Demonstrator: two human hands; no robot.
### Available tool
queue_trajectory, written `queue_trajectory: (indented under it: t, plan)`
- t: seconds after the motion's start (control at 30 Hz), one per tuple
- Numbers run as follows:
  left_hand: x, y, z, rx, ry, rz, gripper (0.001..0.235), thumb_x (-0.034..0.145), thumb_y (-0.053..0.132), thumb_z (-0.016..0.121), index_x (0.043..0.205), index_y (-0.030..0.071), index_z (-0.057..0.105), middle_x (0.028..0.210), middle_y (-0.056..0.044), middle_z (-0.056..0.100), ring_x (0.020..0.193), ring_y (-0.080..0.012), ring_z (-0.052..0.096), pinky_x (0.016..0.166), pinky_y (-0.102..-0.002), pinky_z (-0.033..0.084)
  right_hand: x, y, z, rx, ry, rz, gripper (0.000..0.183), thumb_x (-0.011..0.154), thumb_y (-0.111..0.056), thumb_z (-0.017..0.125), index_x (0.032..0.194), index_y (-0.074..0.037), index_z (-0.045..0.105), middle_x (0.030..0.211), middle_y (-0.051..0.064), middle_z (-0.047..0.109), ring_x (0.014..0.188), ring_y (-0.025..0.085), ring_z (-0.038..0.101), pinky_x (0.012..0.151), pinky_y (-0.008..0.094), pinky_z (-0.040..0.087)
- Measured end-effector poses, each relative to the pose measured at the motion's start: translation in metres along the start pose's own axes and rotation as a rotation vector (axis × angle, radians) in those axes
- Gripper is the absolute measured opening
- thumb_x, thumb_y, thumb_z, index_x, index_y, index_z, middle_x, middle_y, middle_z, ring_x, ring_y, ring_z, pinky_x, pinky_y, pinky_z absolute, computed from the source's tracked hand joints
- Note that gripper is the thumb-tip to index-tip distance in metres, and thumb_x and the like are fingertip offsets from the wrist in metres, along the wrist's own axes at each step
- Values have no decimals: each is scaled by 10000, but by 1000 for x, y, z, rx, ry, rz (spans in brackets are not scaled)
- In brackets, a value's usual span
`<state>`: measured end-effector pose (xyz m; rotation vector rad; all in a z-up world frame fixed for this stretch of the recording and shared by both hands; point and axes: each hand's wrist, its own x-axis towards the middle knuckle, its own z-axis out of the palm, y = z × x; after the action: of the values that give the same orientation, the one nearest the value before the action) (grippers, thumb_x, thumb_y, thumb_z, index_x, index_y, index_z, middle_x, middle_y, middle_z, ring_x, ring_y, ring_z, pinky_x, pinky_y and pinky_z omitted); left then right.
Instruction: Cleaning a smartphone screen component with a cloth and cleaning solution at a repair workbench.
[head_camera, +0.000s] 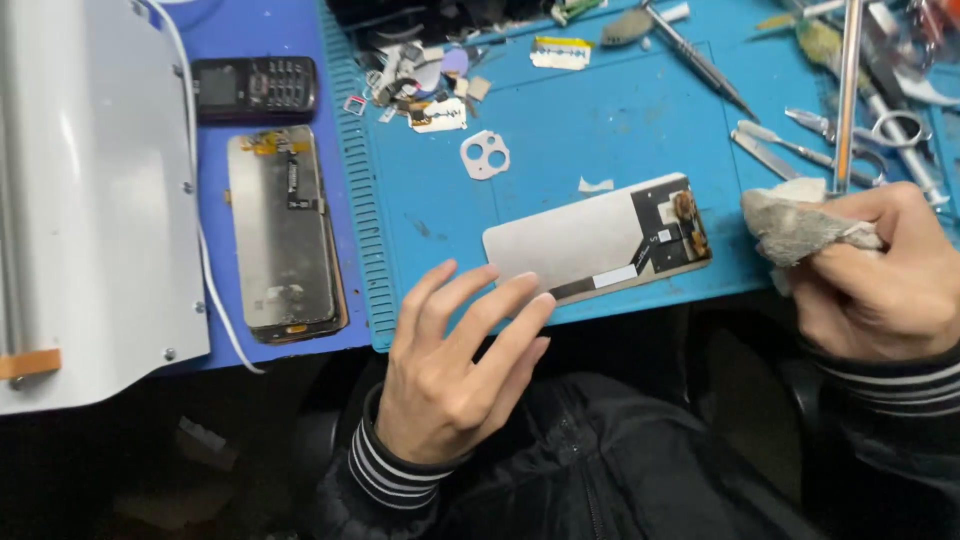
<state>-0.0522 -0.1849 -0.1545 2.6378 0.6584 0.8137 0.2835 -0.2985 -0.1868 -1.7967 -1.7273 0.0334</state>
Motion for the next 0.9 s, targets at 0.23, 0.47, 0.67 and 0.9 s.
queue_trajectory:
  t: [0.23, 0.47, 0.67, 0.9]
  plan:
    - [11, -1, 16, 97, -37, 15, 407, 931, 214, 813, 1287, 49, 707, 1226, -39, 667, 1131, -256, 571, 985, -450, 411, -28, -30, 1, -6, -72, 54, 326, 834, 109, 761, 1146, 18, 755, 1013, 164, 653, 802, 205, 632, 696, 286, 510]
    - [9, 4, 13, 172, -6, -85, 375, 888, 297, 857, 1178, 85, 746, 1128, -12, 671, 1054, -248, 569, 909, -428, 386, -24, -21, 2, 39, -188, -32, 265, 712, 39, 796, 972, 22, 746, 1101, 153, 625, 800, 227, 681, 682, 298, 540]
    - [11, 8, 16, 29, -22, -147, 316, 841, 252, 890, 1077, 109, 737, 1069, 7, 676, 1056, -239, 590, 930, -414, 385, -19, -32, -5, -11, -172, -178, 214, 660, 0, 853, 856, 12, 766, 1049, 228, 632, 653, 214, 658, 562, 309, 504]
    - [16, 7, 12, 34, -38, -131, 285, 839, 248, 874, 1069, 139, 745, 1064, 35, 682, 1050, -220, 599, 953, -411, 365, -118, 28, 6, 160, -199, 44, 277, 791, -87, 758, 1037, -10, 658, 1062, 129, 670, 893, 170, 698, 718, 261, 556]
